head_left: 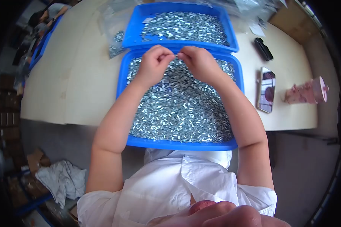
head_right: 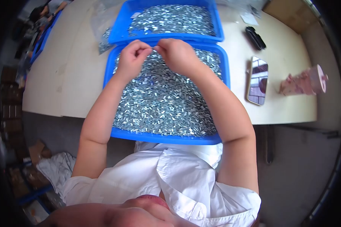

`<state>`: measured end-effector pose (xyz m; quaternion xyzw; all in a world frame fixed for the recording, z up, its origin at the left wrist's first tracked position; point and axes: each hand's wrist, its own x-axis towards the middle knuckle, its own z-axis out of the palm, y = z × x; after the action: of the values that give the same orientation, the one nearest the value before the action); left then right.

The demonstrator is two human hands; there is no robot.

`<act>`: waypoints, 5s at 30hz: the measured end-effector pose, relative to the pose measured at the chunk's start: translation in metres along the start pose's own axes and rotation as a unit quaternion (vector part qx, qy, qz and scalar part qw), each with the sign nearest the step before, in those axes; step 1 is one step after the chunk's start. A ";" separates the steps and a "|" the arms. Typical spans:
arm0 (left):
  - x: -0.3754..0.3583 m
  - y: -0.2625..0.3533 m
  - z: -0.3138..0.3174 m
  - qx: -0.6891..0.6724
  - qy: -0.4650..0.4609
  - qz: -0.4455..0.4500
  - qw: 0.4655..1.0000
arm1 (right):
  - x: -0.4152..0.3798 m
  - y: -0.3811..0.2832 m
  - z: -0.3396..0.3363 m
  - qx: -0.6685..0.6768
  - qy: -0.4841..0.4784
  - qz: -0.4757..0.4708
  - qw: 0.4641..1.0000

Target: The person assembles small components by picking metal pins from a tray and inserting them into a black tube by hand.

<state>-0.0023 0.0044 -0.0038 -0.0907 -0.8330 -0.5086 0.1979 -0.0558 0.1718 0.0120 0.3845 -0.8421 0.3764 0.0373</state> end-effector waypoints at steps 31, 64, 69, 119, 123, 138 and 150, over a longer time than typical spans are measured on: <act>-0.001 -0.012 0.003 -0.004 -0.029 -0.107 0.994 | -0.001 0.015 0.001 0.049 0.008 -0.074 0.996; -0.005 -0.010 0.002 -0.018 -0.027 -0.095 0.995 | -0.001 0.013 -0.005 0.046 0.034 -0.075 0.996; -0.005 -0.010 0.000 0.014 -0.019 -0.074 0.997 | 0.000 0.010 -0.006 0.050 0.023 -0.070 0.996; -0.001 0.003 -0.007 -0.212 0.016 -0.195 0.957 | 0.003 0.004 -0.007 0.275 0.072 0.006 0.959; 0.001 0.002 -0.011 -0.219 0.024 -0.196 0.956 | 0.004 0.006 -0.013 0.255 0.086 -0.007 0.963; 0.001 -0.003 -0.012 -0.184 0.016 -0.164 0.969 | 0.004 0.006 -0.015 0.210 0.080 -0.014 0.974; 0.000 0.000 -0.012 -0.009 0.004 -0.058 0.998 | 0.007 0.012 -0.010 0.177 0.006 0.111 0.978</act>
<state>0.0008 -0.0061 0.0014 -0.0423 -0.8314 -0.5272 0.1704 -0.0708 0.1794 0.0143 0.2873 -0.7993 0.5234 -0.0679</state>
